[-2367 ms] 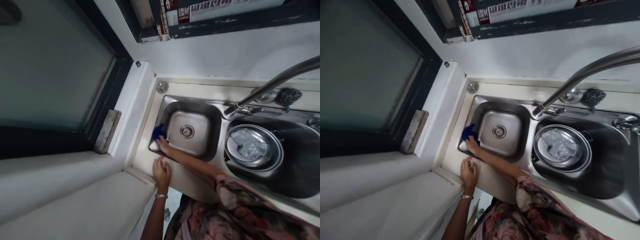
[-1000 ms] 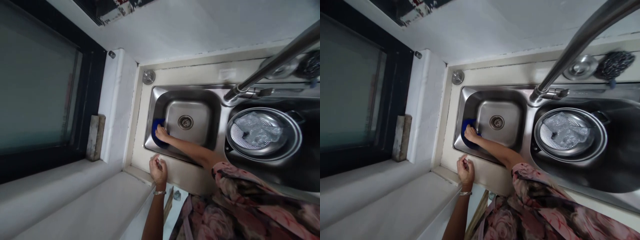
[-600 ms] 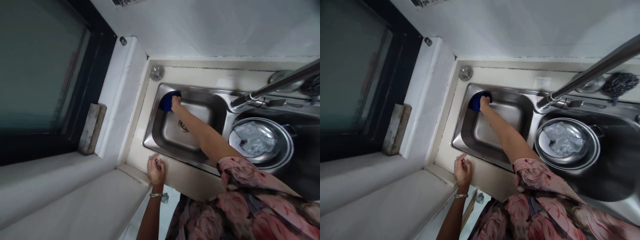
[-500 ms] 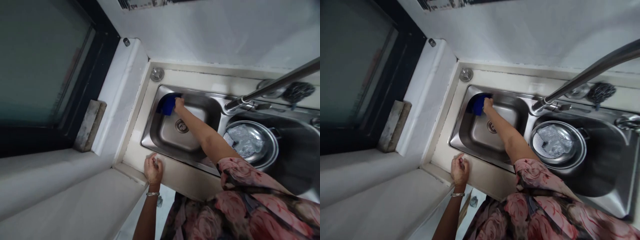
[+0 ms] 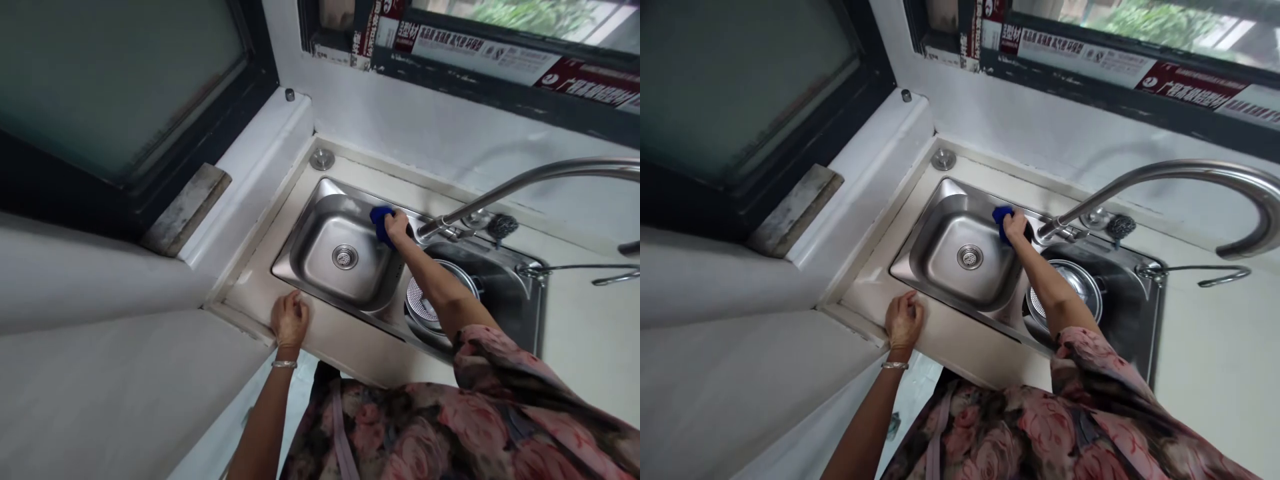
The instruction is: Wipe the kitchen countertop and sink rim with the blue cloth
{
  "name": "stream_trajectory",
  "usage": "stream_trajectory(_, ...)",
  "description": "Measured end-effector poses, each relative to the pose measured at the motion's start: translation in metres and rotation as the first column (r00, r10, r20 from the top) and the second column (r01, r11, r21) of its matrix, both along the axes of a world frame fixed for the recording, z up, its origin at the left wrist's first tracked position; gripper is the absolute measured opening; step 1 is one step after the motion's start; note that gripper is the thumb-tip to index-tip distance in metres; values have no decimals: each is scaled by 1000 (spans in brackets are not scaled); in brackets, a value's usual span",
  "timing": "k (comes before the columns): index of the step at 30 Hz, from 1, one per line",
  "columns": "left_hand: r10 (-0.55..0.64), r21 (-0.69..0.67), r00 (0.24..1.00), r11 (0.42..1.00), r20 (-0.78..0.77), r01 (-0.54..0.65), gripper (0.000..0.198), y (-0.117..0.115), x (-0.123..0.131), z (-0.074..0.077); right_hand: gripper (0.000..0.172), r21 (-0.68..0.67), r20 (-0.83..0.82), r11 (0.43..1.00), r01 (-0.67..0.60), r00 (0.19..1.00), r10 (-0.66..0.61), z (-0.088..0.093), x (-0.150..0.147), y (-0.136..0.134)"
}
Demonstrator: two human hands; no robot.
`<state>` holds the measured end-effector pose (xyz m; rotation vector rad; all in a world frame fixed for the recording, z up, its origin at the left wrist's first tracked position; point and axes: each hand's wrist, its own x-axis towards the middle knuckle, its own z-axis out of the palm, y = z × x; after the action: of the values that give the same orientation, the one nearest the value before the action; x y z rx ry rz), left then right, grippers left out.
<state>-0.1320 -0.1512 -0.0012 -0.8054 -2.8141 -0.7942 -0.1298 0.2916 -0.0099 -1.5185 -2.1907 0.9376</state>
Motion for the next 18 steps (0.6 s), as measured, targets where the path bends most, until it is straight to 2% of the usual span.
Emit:
stream_trajectory(3,4,0,1000,1000,18,-4,30,1,1,0,21,85,-164,989,-120,977,133,19,-12,8)
stream_trajectory(6,4,0,1000,1000,14,-4,30,2,2,2,29,147,-352,954,-261,888,297,32,-33,9)
stream_trajectory(8,1,-1,1000,1000,7,-1,30,2,2,3,33,173,-392,933,-316,847,360,35,-49,-1)
stream_trajectory(10,-3,-4,1000,1000,10,3,29,2,3,4,33,265,-357,874,-408,800,481,35,-66,-16)
stream_trajectory(11,-4,-5,1000,1000,15,4,29,2,4,4,32,329,-298,810,-487,760,578,34,-74,-24)
stream_trajectory(12,-2,-7,1000,1000,19,2,29,2,5,5,29,381,-209,714,-587,698,685,33,-83,-30)
stream_trajectory(14,11,-9,1000,1000,26,-11,29,3,6,5,22,384,-5,455,-803,491,871,28,-99,-35)
stream_trajectory(15,19,-10,999,1000,31,-19,29,3,7,6,19,334,72,324,-885,367,928,26,-106,-32)
stream_trajectory(16,27,-10,999,1000,39,-27,29,3,8,6,17,270,119,219,-938,258,959,22,-111,-26)
stream_trajectory(17,33,-11,998,999,52,-33,29,3,8,7,17,210,141,147,-967,179,974,18,-113,-18)
stream_trajectory(18,37,-13,997,999,70,-36,29,4,9,7,20,165,151,105,-981,131,980,13,-112,-8)
